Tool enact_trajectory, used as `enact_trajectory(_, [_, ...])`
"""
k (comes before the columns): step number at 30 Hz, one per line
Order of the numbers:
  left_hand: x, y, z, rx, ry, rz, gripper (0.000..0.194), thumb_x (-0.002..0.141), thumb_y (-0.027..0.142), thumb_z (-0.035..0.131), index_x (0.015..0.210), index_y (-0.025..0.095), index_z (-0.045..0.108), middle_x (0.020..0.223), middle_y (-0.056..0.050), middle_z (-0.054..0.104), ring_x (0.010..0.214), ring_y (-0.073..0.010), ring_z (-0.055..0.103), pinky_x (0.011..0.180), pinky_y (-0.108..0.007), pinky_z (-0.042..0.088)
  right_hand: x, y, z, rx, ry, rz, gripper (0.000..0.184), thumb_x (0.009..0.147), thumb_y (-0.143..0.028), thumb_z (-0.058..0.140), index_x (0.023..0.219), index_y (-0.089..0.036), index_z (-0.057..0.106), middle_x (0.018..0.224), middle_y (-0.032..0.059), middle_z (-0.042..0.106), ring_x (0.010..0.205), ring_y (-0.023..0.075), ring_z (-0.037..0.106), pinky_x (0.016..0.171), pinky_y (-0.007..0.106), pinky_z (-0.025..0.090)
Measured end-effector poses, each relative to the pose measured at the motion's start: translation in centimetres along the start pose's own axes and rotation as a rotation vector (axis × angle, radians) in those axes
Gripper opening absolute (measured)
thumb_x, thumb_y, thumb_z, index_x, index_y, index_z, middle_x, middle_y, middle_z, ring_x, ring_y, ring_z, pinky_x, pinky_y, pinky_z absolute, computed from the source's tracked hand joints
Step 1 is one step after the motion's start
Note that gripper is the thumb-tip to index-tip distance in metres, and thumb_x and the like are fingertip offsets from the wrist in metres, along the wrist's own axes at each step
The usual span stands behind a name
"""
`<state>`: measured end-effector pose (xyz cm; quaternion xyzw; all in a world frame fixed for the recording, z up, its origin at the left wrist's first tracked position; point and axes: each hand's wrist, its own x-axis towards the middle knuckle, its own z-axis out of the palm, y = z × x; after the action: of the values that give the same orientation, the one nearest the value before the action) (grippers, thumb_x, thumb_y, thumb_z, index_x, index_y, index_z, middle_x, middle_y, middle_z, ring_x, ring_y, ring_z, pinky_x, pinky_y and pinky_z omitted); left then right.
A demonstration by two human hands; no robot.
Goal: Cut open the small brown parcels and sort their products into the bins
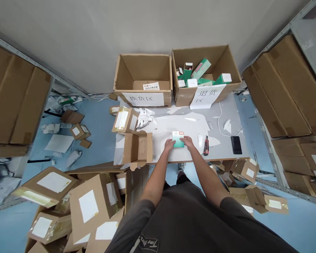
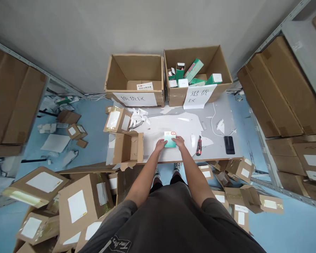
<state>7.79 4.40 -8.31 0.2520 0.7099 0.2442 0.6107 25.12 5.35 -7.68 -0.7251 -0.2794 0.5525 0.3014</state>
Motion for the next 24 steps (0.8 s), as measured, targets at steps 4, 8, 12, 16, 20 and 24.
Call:
enact_trajectory(4, [-3.7, 3.4, -1.9, -0.156, -0.077, 0.115, 0.061, 0.075, 0.052, 0.093, 0.117, 0.018, 0.066, 0.102, -0.010, 0.078, 0.092, -0.0222, 0.075, 0.083, -0.032, 0.055, -4.4, -3.7, -0.7, 0.300, -0.147, -0.054, 0.056, 0.060, -0.044, 0.092, 0.103, -0.026, 0.062, 0.095, 0.0027, 0.078, 0.088, 0.0237, 0.073, 0.074, 0.032, 0.055])
enact_trajectory(8, [-6.8, 6.8, -4.5, -0.338, -0.171, 0.304, 0.070, 0.066, 0.056, 0.097, 0.117, 0.019, 0.066, 0.095, -0.006, 0.076, 0.087, -0.0187, 0.073, 0.081, -0.030, 0.054, -8.5, -7.7, -0.2, 0.401, -0.277, -0.190, 0.060, 0.058, -0.049, 0.094, 0.105, -0.025, 0.065, 0.097, 0.0040, 0.081, 0.086, 0.0233, 0.073, 0.074, 0.031, 0.055])
enact_trajectory(12, [-8.9, 9.2, -6.6, -0.346, -0.182, 0.399, 0.071, 0.065, 0.056, 0.097, 0.116, 0.019, 0.066, 0.092, -0.004, 0.075, 0.083, -0.0169, 0.072, 0.080, -0.030, 0.054, -11.2, -11.0, 0.6, 0.432, -0.305, -0.281, 0.060, 0.057, -0.050, 0.096, 0.102, -0.024, 0.066, 0.095, 0.0042, 0.082, 0.084, 0.0238, 0.074, 0.073, 0.032, 0.055])
enact_trajectory(16, [-10.6, 10.7, -7.8, -0.337, -0.170, 0.420, 0.069, 0.069, 0.056, 0.095, 0.118, 0.018, 0.065, 0.095, -0.006, 0.076, 0.084, -0.0171, 0.072, 0.078, -0.029, 0.054, -12.8, -13.2, 1.0, 0.412, -0.314, -0.340, 0.060, 0.056, -0.050, 0.097, 0.102, -0.025, 0.067, 0.098, 0.0044, 0.082, 0.086, 0.0246, 0.075, 0.075, 0.033, 0.057])
enact_trajectory(20, [-11.8, 11.5, -8.4, -0.304, -0.159, 0.456, 0.067, 0.074, 0.056, 0.091, 0.122, 0.017, 0.066, 0.099, -0.008, 0.077, 0.090, -0.0193, 0.074, 0.082, -0.030, 0.057, -13.8, -14.1, 1.1, 0.413, -0.309, -0.348, 0.062, 0.054, -0.050, 0.098, 0.101, -0.025, 0.067, 0.097, 0.0039, 0.083, 0.087, 0.0257, 0.076, 0.077, 0.035, 0.058])
enact_trajectory(24, [-13.2, 11.6, -9.0, -0.169, -0.049, 0.537, 0.061, 0.083, 0.053, 0.086, 0.128, 0.017, 0.066, 0.111, -0.012, 0.076, 0.097, -0.0222, 0.074, 0.088, -0.034, 0.058, -14.4, -14.0, 1.3, 0.422, -0.309, -0.342, 0.062, 0.055, -0.049, 0.098, 0.102, -0.025, 0.066, 0.097, 0.0044, 0.082, 0.086, 0.0257, 0.075, 0.076, 0.036, 0.058])
